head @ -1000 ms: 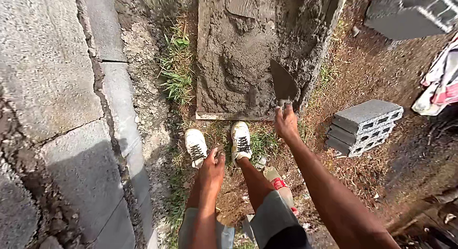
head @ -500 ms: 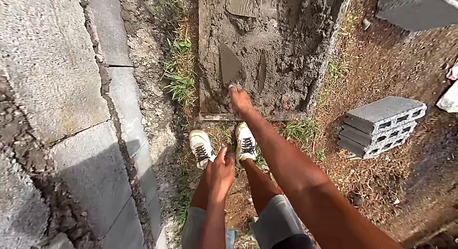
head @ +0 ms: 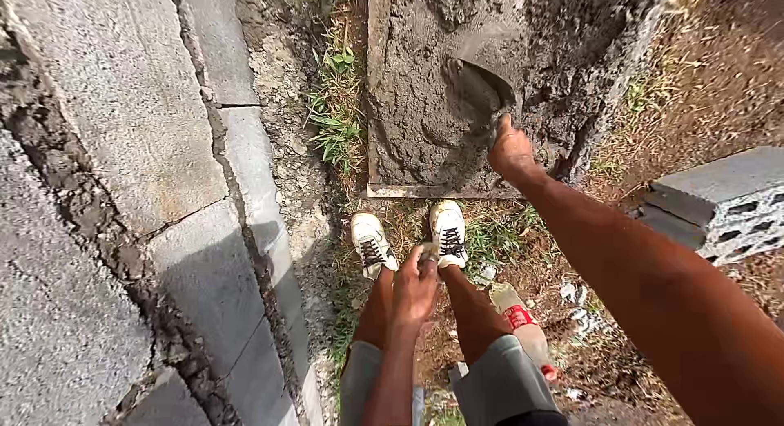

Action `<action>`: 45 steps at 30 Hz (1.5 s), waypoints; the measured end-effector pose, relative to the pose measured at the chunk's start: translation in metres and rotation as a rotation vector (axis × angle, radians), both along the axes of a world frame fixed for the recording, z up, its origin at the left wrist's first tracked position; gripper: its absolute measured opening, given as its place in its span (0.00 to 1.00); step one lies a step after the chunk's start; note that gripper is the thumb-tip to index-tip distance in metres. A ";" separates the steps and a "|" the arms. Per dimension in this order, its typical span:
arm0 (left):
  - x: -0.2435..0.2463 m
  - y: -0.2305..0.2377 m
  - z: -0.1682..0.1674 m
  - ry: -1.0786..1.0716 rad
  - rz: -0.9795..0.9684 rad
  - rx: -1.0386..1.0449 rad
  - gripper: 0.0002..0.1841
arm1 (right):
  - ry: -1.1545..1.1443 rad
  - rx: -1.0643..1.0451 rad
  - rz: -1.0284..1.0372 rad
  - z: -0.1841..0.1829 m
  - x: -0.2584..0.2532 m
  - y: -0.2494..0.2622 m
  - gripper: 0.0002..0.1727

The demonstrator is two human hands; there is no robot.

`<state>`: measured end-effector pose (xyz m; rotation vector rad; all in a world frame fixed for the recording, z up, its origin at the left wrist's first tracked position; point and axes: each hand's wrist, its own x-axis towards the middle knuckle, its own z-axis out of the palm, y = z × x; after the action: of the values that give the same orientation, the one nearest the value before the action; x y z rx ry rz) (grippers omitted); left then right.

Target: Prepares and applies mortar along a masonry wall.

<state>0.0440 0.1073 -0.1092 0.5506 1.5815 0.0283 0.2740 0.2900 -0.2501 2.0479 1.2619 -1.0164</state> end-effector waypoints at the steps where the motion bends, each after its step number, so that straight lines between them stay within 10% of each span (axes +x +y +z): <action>1: 0.002 0.005 0.001 -0.002 -0.007 -0.010 0.21 | 0.020 -0.033 0.050 0.005 -0.006 -0.018 0.33; 10: -0.002 0.001 -0.005 -0.004 -0.042 -0.068 0.21 | -0.133 -0.006 -0.116 0.098 0.098 -0.068 0.32; 19: -0.013 0.005 0.002 -0.019 0.040 -0.052 0.21 | 0.166 -0.159 -0.304 0.014 -0.050 -0.043 0.33; 32: -0.006 -0.005 0.008 -0.007 0.067 -0.033 0.22 | 0.961 -0.079 -0.916 -0.020 -0.061 -0.055 0.04; 45: -0.046 -0.057 0.046 0.201 0.324 0.177 0.23 | 0.983 -0.036 -0.738 0.188 0.006 -0.070 0.06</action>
<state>-0.0021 0.0498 -0.0632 0.4384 1.8640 0.3696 0.2803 0.2197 -0.0617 2.0490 0.7937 -2.5664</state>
